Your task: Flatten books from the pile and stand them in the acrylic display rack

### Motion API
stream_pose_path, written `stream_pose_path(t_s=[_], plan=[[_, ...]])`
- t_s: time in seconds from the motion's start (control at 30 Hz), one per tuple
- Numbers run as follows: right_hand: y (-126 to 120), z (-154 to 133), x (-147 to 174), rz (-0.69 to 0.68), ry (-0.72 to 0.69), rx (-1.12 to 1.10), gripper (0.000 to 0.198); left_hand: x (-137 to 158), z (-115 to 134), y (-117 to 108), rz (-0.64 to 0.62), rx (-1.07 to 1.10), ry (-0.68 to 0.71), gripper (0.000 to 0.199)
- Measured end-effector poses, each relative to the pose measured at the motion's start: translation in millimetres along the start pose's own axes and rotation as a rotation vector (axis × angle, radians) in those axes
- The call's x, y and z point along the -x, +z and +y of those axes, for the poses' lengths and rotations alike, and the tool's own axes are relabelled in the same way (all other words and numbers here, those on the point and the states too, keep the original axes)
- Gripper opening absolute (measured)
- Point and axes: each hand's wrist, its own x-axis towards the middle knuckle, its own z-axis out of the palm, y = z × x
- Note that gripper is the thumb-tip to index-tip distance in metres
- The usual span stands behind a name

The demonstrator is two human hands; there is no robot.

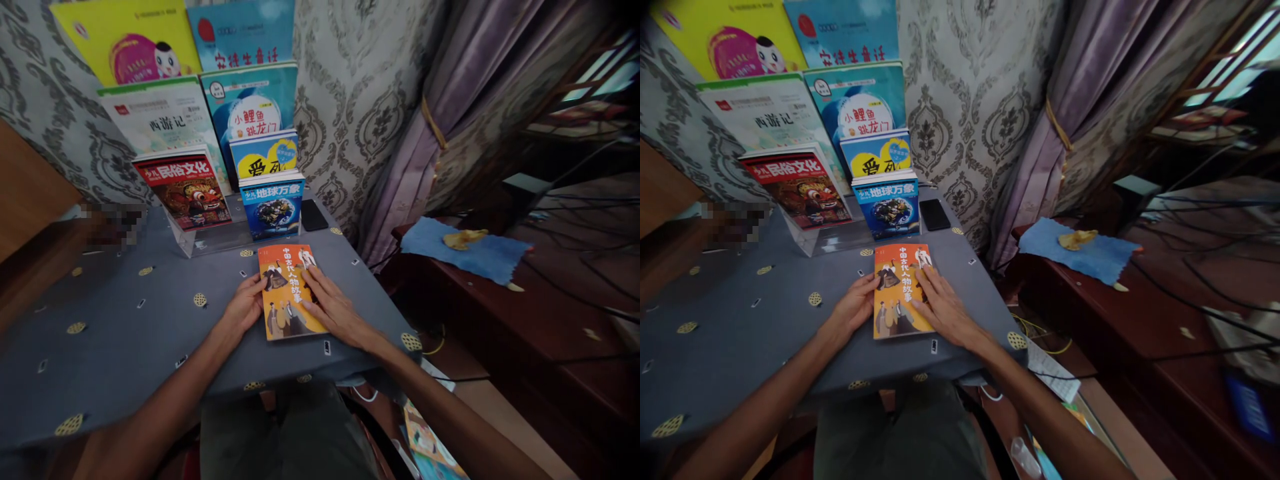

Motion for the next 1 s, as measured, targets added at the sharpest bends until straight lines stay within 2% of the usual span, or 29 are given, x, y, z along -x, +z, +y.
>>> stream_pose_path(t_s=[0.17, 0.27, 0.37, 0.47, 0.53, 0.63, 0.8, 0.9, 1.0], plan=[[2, 0, -1, -0.018, 0.018, 0.006, 0.067, -3, -2, 0, 0.044, -0.061, 0.021, 0.037], [1, -1, -2, -0.034, 0.024, 0.007, 0.066, -7, 0, -2, 0.069, -0.255, 0.084, 0.038], [0, -2, -1, -0.031, 0.03, -0.009, 0.062, -9, 7, -7, 0.1, -0.646, 0.198, 0.038], [0, 0, 1, -0.012, 0.044, -0.048, 0.062, -7, 18, -7, 0.172, -1.179, 0.402, 0.036], [2, 4, 0, 0.024, 0.063, -0.092, 0.063, -5, 23, -3, 0.176, -1.489, 0.522, 0.03], [2, 9, -3, 0.093, 0.1, -0.171, 0.062, -5, 23, 8, 0.152, -1.757, 0.533, 0.025], [-7, 7, -7, 0.159, 0.168, -0.379, 0.057, -17, 14, 14, 0.15, -1.814, 0.488, 0.031], [-9, 3, -4, 0.166, 0.171, -0.558, 0.052, -27, 18, 13, 0.092, -1.798, 0.476, 0.031], [-6, 6, -4, 0.197, 0.174, -0.681, 0.044, -31, 23, 23, 0.054, -1.826, 0.446, 0.032]])
